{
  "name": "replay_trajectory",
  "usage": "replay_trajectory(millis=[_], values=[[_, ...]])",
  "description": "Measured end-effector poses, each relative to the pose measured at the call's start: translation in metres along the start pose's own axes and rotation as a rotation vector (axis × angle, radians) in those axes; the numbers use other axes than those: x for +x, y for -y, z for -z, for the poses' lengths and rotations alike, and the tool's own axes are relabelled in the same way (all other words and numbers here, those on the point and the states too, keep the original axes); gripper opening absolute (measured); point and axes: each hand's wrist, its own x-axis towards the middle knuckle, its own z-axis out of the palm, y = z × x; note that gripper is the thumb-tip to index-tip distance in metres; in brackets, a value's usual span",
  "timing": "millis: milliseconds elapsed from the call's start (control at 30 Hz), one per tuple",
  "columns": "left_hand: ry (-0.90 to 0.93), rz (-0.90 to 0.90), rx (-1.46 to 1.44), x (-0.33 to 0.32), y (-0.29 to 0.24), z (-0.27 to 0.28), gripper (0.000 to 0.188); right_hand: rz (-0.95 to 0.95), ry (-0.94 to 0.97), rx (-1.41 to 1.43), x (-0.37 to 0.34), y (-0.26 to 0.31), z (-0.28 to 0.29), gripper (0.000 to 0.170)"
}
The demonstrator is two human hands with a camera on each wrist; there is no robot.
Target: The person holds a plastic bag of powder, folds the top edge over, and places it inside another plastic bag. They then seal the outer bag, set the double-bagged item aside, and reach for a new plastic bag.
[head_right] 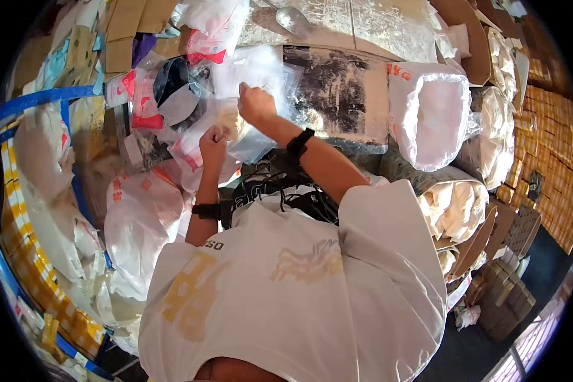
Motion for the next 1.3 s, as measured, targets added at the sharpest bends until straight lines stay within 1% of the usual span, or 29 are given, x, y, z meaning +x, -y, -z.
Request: replay_trajectory(millis=[33, 100, 133, 200, 267, 300, 367, 400, 467, 500, 600, 633, 733, 800, 833, 900, 933, 967, 1000, 1067, 1100, 1200, 1233, 1300], values=[[-0.005, -0.008, 0.037, -0.002, 0.009, 0.003, 0.037, 0.041, -0.01, 0.009, 0.006, -0.002, 0.006, 0.022], [-0.108, 0.163, -0.203, 0.001, -0.001, 0.01, 0.037, 0.139, -0.032, 0.037, 0.015, -0.006, 0.013, 0.018], [-0.16, 0.248, -0.326, 0.002, -0.005, 0.011, 0.038, 0.176, -0.012, 0.028, 0.014, -0.008, 0.015, 0.018], [-0.187, 0.33, -0.442, 0.01, -0.002, 0.015, 0.03, 0.248, 0.025, 0.009, 0.012, -0.008, 0.024, 0.018], [-0.204, 0.413, -0.544, 0.021, -0.003, 0.017, 0.024, 0.311, 0.016, 0.053, 0.016, -0.018, 0.025, 0.017], [-0.181, 0.363, -0.441, 0.025, -0.002, 0.021, 0.021, 0.341, 0.012, 0.077, 0.019, -0.022, 0.023, 0.017], [-0.129, 0.267, -0.227, 0.03, -0.006, 0.028, 0.024, 0.307, 0.102, 0.23, 0.026, -0.026, 0.021, 0.016], [-0.16, 0.025, 0.055, 0.031, -0.012, 0.029, 0.027, 0.287, 0.144, 0.305, 0.028, -0.028, 0.021, 0.017], [-0.206, -0.464, 0.616, 0.031, -0.026, 0.033, 0.035, 0.169, 0.276, 0.489, 0.033, -0.029, 0.02, 0.018], [-0.068, -0.52, 0.682, 0.032, -0.025, 0.036, 0.038, 0.109, 0.339, 0.582, 0.036, -0.028, 0.019, 0.019], [0.08, -0.652, 0.672, 0.032, -0.043, 0.023, 0.038, 0.133, 0.331, 0.62, 0.041, -0.032, 0.008, 0.018], [0.067, -0.628, 0.761, 0.03, -0.044, 0.019, 0.043, 0.144, 0.334, 0.689, 0.041, -0.036, 0.002, 0.017], [0.014, -0.588, 0.83, 0.037, -0.036, 0.008, 0.048, 0.172, 0.339, 0.914, 0.039, -0.051, -0.011, 0.013], [-0.032, -0.615, 0.782, 0.043, -0.039, 0.005, 0.045, 0.191, 0.356, 1.096, 0.036, -0.054, -0.012, 0.011], [-0.055, -0.63, 0.758, 0.048, -0.04, 0.003, 0.043, 0.171, 0.355, 1.181, 0.034, -0.055, -0.013, 0.011], [0.095, -0.478, 0.536, 0.056, -0.023, 0.004, 0.035, 0.13, 0.353, 1.355, 0.03, -0.056, -0.017, 0.011], [0.166, -0.401, 0.425, 0.062, -0.013, 0.005, 0.031, 0.105, 0.329, 1.382, 0.029, -0.056, -0.018, 0.011], [0.196, -0.44, 0.444, 0.071, -0.019, 0.006, 0.019, 0.08, 0.303, 1.408, 0.028, -0.055, -0.018, 0.011], [0.227, -0.4, 0.481, 0.073, -0.025, 0.007, 0.018, 0.053, 0.276, 1.436, 0.025, -0.054, -0.018, 0.012], [0.283, -0.32, 0.557, 0.074, -0.035, 0.009, 0.019, 0.096, 0.262, 1.319, 0.019, -0.052, -0.01, 0.012], [0.238, -0.324, 0.437, 0.068, -0.039, 0.004, 0.019, 0.117, 0.25, 1.259, 0.017, -0.051, -0.004, 0.014], [0.209, -0.37, 0.427, 0.05, -0.05, -0.005, 0.017, 0.354, 0.058, 0.508, -0.002, -0.05, 0.037, 0.021], [0.237, -0.41, 0.443, 0.046, -0.048, -0.006, 0.016, 0.442, -0.012, 0.185, -0.002, -0.065, 0.029, 0.031], [0.232, -0.5, 0.509, 0.035, -0.039, -0.011, 0.014, 0.487, -0.046, -0.065, -0.017, -0.066, 0.04, 0.034]])
